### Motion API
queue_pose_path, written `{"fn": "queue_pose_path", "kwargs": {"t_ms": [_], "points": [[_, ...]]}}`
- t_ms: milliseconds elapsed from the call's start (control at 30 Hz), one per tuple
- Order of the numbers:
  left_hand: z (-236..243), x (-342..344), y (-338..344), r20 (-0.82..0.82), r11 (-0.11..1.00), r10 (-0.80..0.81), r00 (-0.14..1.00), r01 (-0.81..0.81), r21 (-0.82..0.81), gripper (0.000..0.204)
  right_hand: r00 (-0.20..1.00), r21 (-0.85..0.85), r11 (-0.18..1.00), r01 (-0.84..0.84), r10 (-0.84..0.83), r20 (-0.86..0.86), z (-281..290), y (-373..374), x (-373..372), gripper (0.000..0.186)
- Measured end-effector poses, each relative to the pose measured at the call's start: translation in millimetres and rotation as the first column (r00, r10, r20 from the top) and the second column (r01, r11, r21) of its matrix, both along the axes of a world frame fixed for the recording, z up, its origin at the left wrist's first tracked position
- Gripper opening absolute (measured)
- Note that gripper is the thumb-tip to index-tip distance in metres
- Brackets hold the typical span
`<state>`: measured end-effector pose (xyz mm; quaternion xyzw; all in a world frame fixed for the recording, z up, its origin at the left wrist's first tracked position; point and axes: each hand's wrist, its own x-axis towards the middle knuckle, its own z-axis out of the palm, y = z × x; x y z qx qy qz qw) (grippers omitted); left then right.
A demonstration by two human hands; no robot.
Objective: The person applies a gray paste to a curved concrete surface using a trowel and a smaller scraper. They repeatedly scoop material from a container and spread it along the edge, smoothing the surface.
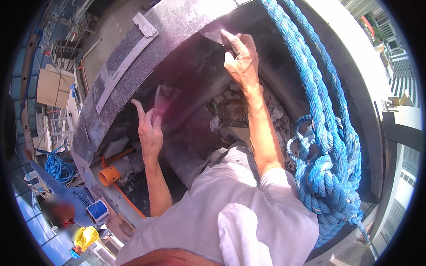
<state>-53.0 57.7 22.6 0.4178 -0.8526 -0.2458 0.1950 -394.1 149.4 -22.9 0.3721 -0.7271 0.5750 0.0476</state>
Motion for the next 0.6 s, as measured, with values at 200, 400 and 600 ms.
{"fn": "queue_pose_path", "kwargs": {"t_ms": [200, 400, 600], "points": [[-6.6, 5.6, -2.3, -0.004, 0.998, -0.019, 1.0, 0.019, -0.062, 0.027, 0.998, -0.11, 0.994, -0.019, 0.024, 0.051, 4.5, -4.4, 8.5, 0.065], [0.7, 2.8, 1.4, 0.01, 0.999, 0.043, 0.999, -0.043, -0.003, 0.025, 0.984, 0.135, 0.977, -0.164, 0.152, 0.096, -8.2, 36.0, 58.2, 0.064], [-6.7, 7.5, 1.2, -0.048, 0.998, 0.049, 0.998, -0.046, 0.044, 0.024, 0.896, 0.289, 0.864, -0.413, 0.442, -0.04, 21.1, 44.1, 117.2, 0.068]]}}
